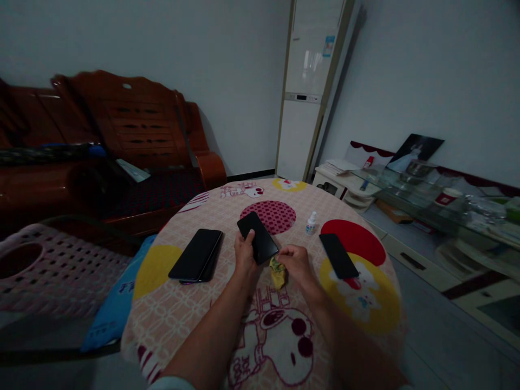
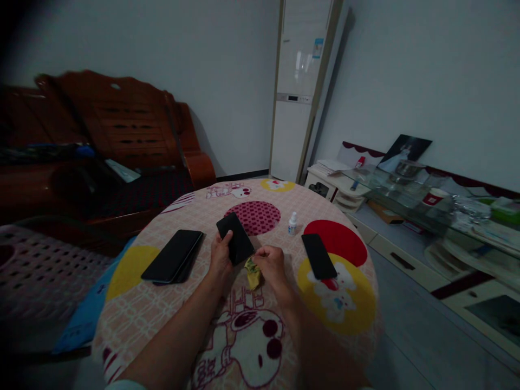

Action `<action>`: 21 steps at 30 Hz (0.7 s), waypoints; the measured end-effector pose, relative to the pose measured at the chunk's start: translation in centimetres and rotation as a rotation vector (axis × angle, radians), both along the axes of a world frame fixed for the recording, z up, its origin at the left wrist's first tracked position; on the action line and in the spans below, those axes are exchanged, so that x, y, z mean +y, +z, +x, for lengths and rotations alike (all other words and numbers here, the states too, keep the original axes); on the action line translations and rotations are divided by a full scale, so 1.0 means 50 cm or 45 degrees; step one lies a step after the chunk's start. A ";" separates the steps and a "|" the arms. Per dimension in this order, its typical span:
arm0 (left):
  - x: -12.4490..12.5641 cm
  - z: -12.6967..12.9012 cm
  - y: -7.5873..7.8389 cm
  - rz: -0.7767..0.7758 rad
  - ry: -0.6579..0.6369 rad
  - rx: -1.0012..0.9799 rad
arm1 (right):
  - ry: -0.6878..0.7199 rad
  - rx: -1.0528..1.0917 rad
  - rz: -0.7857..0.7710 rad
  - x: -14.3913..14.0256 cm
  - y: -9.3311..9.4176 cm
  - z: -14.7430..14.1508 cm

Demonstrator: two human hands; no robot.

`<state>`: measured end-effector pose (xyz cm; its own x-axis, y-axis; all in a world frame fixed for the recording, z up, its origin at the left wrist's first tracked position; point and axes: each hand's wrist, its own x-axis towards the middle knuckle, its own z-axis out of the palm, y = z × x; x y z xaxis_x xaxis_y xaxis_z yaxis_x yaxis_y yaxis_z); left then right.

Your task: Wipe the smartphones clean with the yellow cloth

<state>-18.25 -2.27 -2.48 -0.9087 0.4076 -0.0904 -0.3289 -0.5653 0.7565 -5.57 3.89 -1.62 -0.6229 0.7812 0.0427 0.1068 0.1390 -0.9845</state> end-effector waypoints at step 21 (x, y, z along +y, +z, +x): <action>-0.014 0.075 -0.017 -0.016 -0.345 0.054 | -0.115 -0.241 1.103 -0.059 -0.009 0.061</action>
